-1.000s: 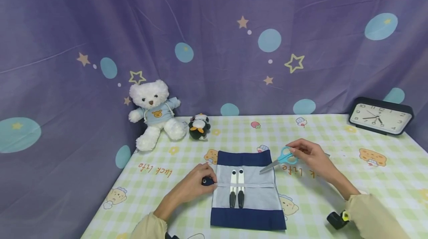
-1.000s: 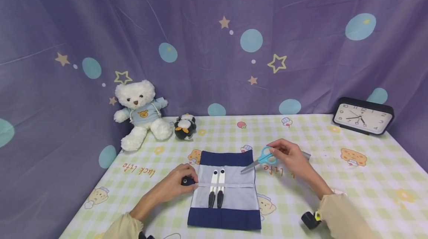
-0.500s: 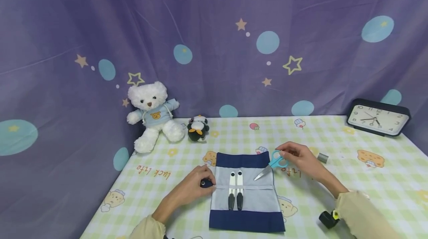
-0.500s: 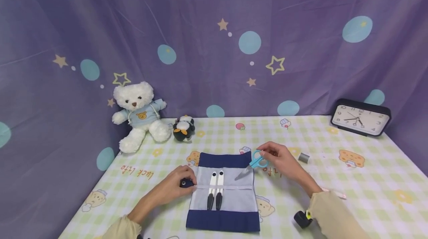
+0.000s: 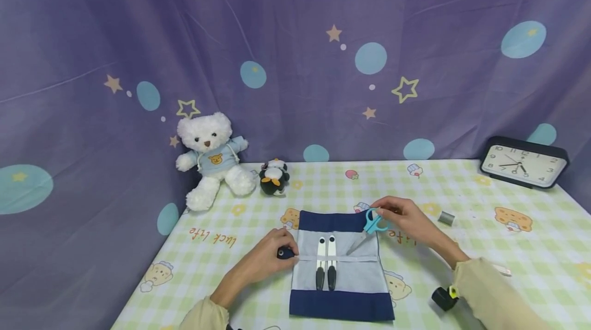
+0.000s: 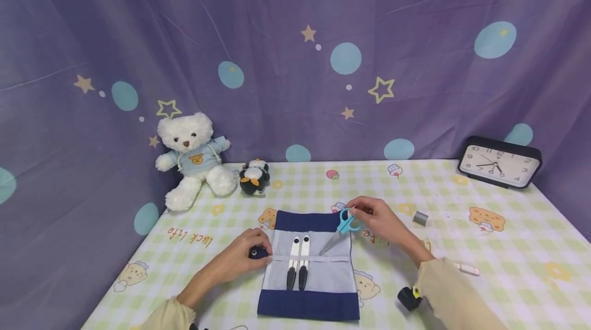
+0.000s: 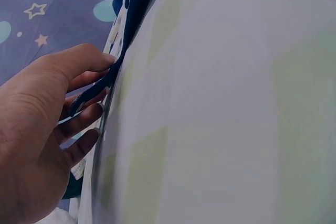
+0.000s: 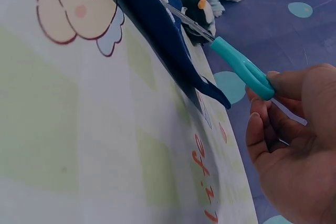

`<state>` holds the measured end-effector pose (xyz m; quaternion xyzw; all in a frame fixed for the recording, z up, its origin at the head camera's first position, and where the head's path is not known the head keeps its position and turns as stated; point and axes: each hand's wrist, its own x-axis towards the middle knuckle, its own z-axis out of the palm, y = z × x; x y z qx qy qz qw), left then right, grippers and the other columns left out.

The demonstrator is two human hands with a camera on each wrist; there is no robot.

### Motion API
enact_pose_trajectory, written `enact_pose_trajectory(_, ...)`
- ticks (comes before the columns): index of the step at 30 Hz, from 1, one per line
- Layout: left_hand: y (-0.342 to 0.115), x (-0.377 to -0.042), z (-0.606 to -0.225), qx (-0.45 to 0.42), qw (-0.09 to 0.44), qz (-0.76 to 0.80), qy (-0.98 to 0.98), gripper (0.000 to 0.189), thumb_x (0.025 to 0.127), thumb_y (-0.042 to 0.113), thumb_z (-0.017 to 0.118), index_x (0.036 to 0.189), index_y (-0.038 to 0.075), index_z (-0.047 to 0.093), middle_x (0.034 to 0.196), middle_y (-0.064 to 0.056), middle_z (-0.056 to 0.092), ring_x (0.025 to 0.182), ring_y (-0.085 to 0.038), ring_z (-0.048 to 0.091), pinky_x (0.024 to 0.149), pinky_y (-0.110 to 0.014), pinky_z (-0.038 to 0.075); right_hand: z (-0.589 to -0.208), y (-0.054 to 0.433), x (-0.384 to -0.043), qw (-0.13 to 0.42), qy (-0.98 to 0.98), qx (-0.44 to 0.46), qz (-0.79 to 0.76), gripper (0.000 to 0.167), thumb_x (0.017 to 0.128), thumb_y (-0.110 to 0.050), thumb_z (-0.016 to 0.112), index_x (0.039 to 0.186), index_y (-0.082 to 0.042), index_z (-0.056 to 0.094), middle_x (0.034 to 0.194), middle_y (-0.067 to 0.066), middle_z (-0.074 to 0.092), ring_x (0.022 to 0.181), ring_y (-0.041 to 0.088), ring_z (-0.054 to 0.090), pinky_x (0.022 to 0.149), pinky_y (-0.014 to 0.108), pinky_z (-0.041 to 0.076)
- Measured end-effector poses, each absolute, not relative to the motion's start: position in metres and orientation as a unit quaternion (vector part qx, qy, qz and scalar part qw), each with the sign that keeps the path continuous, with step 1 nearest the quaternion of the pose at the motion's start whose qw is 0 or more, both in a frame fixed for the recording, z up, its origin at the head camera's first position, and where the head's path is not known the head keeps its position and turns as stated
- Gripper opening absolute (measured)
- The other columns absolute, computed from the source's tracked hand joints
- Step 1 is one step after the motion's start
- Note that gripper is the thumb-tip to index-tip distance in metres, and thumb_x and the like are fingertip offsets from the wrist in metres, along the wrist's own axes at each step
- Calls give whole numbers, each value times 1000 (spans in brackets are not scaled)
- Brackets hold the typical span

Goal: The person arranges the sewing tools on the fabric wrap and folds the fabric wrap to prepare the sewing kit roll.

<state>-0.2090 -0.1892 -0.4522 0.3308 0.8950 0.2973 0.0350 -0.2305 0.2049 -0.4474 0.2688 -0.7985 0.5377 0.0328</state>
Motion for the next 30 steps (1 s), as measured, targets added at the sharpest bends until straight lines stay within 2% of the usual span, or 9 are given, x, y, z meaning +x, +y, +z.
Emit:
enact_pose_trajectory(3, -189, -209, -452, 332, 34, 297, 895, 4, 95, 25, 76, 95, 23, 72, 102, 12, 58, 108, -15, 54, 100, -45, 45, -446, 200, -232, 38, -801, 272, 532, 22, 106, -2, 55, 121, 6, 68, 106, 17, 71, 69, 26, 59, 59, 31, 48)
enact_pose_trajectory(10, -189, -209, -452, 336, 33, 295, 894, 4, 95, 24, 76, 95, 24, 72, 101, 12, 58, 106, -14, 53, 98, -43, 45, -446, 191, -234, 25, -797, 276, 537, 22, 106, -3, 56, 120, 6, 69, 109, 13, 72, 74, 28, 62, 63, 32, 50)
enact_pose_trajectory(17, -189, -209, -452, 331, 35, 299, 894, 4, 95, 25, 76, 95, 23, 72, 103, 11, 58, 108, -15, 54, 100, -45, 45, -447, 185, -235, -1, -798, 273, 538, 23, 107, -10, 56, 122, 1, 71, 100, 11, 71, 51, 13, 43, 42, 28, 39)
enact_pose_trajectory(21, -188, -209, -452, 328, 38, 305, 893, 5, 94, 24, 77, 95, 23, 72, 104, 11, 59, 119, -21, 55, 108, -49, 41, -447, 180, -236, 2, -795, 283, 537, 23, 107, -7, 57, 121, 4, 71, 104, 12, 71, 59, 14, 48, 53, 28, 43)
enact_pose_trajectory(24, -188, -209, -453, 326, 39, 307, 893, 5, 93, 22, 77, 94, 23, 72, 104, 10, 60, 126, -26, 54, 112, -52, 37, -448, 177, -238, 8, -796, 290, 531, 22, 106, -5, 58, 120, 5, 71, 109, 12, 72, 73, 17, 56, 67, 29, 49)
enact_pose_trajectory(27, -188, -208, -452, 324, 40, 307, 894, 6, 93, 22, 78, 94, 23, 72, 104, 10, 59, 123, -25, 54, 111, -51, 39, -449, 175, -239, 4, -797, 290, 530, 22, 106, -6, 58, 119, 4, 72, 114, 12, 72, 83, 16, 62, 75, 30, 53)
enact_pose_trajectory(30, -188, -208, -452, 324, 39, 304, 895, 5, 94, 24, 77, 94, 24, 72, 104, 11, 59, 117, -20, 55, 106, -49, 42, -449, 173, -240, -3, -797, 295, 527, 22, 106, -6, 57, 119, 3, 72, 115, 12, 71, 87, 15, 64, 78, 30, 53)
